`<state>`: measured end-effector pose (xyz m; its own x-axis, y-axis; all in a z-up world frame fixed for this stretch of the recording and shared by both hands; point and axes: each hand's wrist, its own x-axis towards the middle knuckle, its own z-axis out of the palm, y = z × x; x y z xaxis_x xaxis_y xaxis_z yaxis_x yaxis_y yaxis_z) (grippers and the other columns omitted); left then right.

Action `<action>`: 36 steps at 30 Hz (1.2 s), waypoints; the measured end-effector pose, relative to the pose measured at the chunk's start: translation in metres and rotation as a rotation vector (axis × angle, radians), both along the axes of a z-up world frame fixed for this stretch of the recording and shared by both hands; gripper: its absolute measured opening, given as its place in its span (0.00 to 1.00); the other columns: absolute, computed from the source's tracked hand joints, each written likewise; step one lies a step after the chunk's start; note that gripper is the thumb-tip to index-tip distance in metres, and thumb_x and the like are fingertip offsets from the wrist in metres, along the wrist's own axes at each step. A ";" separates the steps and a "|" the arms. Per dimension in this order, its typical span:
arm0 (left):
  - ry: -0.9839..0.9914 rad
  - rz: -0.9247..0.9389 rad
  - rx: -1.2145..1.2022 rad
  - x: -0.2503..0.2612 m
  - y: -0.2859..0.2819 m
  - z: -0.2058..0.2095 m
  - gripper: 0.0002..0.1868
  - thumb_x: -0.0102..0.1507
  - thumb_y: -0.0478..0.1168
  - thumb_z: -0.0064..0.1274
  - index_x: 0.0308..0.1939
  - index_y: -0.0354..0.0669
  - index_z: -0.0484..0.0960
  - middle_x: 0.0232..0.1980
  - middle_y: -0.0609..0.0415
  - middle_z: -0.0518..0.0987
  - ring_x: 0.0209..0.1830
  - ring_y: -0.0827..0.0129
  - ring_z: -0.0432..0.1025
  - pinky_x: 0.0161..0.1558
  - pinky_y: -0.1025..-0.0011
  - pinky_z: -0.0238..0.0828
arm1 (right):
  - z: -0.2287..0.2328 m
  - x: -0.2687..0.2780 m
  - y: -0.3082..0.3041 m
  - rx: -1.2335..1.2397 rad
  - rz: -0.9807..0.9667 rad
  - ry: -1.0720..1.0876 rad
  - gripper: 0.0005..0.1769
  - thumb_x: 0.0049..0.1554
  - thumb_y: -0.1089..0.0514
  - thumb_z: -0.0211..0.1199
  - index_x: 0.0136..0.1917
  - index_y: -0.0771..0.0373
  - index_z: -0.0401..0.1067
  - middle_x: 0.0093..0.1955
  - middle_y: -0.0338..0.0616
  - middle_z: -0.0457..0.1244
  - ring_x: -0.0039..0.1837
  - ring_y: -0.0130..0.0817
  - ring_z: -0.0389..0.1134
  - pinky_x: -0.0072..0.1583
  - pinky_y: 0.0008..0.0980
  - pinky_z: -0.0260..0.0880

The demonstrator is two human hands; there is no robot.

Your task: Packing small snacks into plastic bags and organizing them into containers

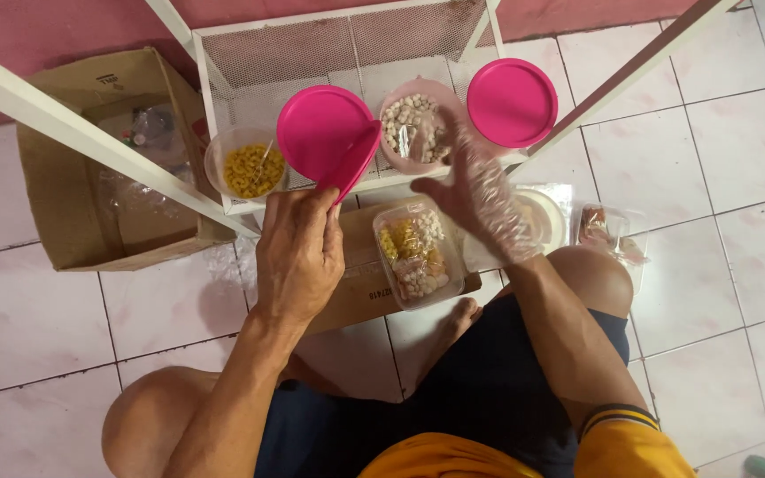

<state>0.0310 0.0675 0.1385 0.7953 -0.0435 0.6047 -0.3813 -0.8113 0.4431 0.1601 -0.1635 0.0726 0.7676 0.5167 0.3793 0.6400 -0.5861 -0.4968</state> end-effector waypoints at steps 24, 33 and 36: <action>-0.116 0.059 0.063 0.005 -0.004 -0.012 0.07 0.66 0.29 0.52 0.47 0.40 0.79 0.37 0.48 0.73 0.41 0.54 0.74 0.44 0.62 0.75 | -0.049 -0.012 -0.021 -1.282 0.008 -0.788 0.21 0.55 0.63 0.59 0.61 0.74 0.70 0.57 0.70 0.64 0.58 0.60 0.68 0.52 0.42 0.77; -0.117 0.088 0.110 0.001 -0.001 -0.013 0.08 0.64 0.29 0.55 0.46 0.40 0.81 0.39 0.51 0.75 0.43 0.57 0.74 0.45 0.65 0.76 | -0.045 -0.042 0.017 -0.679 -0.116 0.375 0.24 0.49 0.44 0.74 0.50 0.61 0.72 0.41 0.51 0.67 0.46 0.55 0.75 0.45 0.50 0.78; -0.102 0.071 0.076 0.001 -0.001 -0.008 0.08 0.64 0.29 0.55 0.46 0.41 0.81 0.37 0.50 0.74 0.43 0.55 0.74 0.44 0.64 0.75 | -0.103 -0.064 0.005 -0.772 0.107 -0.162 0.11 0.52 0.53 0.60 0.43 0.60 0.76 0.33 0.48 0.67 0.37 0.45 0.74 0.35 0.41 0.70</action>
